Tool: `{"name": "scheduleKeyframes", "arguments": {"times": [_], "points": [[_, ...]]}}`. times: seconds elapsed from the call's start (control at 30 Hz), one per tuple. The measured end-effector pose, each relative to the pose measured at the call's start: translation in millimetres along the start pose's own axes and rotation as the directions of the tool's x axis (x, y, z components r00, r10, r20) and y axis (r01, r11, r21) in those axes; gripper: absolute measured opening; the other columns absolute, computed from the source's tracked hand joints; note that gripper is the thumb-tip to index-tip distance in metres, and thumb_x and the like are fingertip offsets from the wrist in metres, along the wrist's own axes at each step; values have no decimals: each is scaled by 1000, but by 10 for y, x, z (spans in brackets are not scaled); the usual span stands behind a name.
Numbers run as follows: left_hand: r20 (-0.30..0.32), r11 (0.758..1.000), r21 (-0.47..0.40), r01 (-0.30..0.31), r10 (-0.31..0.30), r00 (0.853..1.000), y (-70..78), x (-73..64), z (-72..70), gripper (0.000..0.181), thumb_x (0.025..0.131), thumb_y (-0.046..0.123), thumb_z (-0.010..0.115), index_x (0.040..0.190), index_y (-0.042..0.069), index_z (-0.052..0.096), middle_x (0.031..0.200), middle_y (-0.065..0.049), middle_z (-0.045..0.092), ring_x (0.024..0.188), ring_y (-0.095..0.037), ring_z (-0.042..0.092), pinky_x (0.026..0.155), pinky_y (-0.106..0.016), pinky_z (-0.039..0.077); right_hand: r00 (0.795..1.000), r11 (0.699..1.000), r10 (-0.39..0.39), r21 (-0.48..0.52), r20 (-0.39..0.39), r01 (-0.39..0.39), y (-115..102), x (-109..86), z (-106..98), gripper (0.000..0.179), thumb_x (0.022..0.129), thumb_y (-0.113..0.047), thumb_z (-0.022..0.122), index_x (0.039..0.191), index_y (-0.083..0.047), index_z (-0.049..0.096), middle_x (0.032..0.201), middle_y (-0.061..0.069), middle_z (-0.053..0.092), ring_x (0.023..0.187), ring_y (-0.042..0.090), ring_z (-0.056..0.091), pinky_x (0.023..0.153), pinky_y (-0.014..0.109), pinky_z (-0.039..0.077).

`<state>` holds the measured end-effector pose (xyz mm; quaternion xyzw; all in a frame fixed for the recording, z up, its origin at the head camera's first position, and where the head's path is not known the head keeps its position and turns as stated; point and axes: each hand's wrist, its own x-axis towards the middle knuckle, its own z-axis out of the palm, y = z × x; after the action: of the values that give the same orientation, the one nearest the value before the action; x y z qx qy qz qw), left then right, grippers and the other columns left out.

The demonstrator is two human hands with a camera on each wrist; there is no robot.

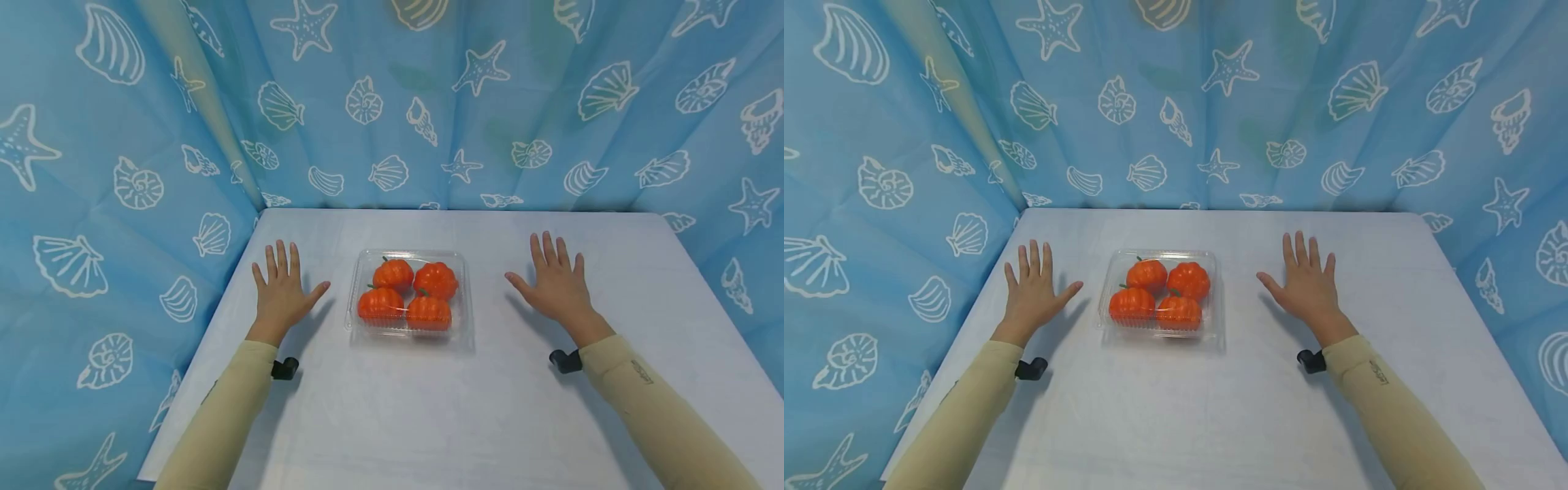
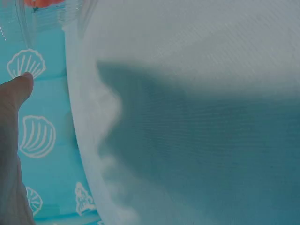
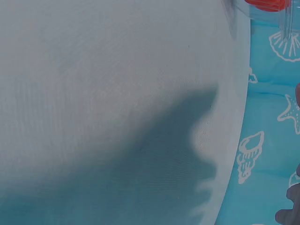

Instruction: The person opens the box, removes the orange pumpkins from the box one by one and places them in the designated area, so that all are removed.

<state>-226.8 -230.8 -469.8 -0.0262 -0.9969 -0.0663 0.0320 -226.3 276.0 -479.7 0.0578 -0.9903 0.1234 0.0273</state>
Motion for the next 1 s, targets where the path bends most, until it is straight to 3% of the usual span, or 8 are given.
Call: {"name": "scheduleKeyframes", "arguments": {"times": [0.13, 0.27, 0.4, 0.53, 0.63, 0.73, 1.0], "points": [[-13, 1000, 8, 5, -5, 1000, 10, -16, -27, 107, 94, 66, 54, 162, 2, 2, 168, -24, -8, 153, -43, -14, 118, -67, -10, 1000, 1000, -16, 2, -12, 16, -15, -20, -10, 103, 97, -70, 43, 163, -5, -1, 169, 21, -3, 154, 46, -3, 116, 73, -4], [-35, 1000, -7, 10, -10, 999, 27, -21, -65, 99, 95, 58, 57, 163, 2, 11, 167, -28, 6, 154, -44, -2, 120, -66, -3, 1000, 1000, -24, 9, -19, 25, -42, -41, -47, 100, 98, -69, 42, 163, -5, 1, 169, 22, 1, 153, 46, 3, 116, 72, -1], [-72, 998, -64, 5, -9, 997, 66, -46, -91, 82, 97, 48, 61, 159, 3, 31, 161, -27, 30, 151, -43, 22, 122, -61, 14, 1000, 999, -18, 26, -16, 19, -93, -84, -78, 97, 99, -66, 45, 163, -2, 10, 167, 25, 8, 152, 48, 9, 117, 73, 3], [-117, 988, -154, 6, -24, 993, 125, -103, -95, 60, 98, 40, 64, 146, 6, 54, 147, -23, 48, 136, -41, 45, 114, -56, 38, 999, 999, -25, 42, -28, 26, -156, -144, -94, 91, 99, -59, 52, 160, 1, 20, 163, 29, 22, 148, 50, 21, 116, 73, 10], [-127, 969, -247, 3, -35, 991, 170, -159, -93, 47, 97, 38, 66, 135, 9, 66, 139, -21, 54, 127, -38, 52, 107, -55, 46, 999, 997, -36, 61, -39, 39, -202, -188, -108, 88, 99, -53, 56, 159, 1, 24, 157, 32, 32, 142, 51, 32, 115, 71, 19], [-113, 940, -340, -1, -40, 993, 205, -216, -89, 41, 98, 37, 66, 128, 10, 69, 137, -19, 56, 125, -37, 54, 105, -54, 48, 999, 995, -39, 95, -28, 42, -250, -245, -130, 85, 100, -49, 59, 159, 1, 25, 152, 34, 38, 137, 53, 38, 112, 71, 26], [-109, 860, -508, -52, -5, 994, 255, -361, -68, 42, 98, 35, 65, 129, 7, 65, 132, -14, 60, 122, -33, 57, 104, -53, 48, 999, 982, -46, 185, 21, 41, -383, -383, -139, 74, 100, -42, 61, 156, -2, 34, 143, 29, 45, 126, 49, 49, 102, 68, 43]]}}
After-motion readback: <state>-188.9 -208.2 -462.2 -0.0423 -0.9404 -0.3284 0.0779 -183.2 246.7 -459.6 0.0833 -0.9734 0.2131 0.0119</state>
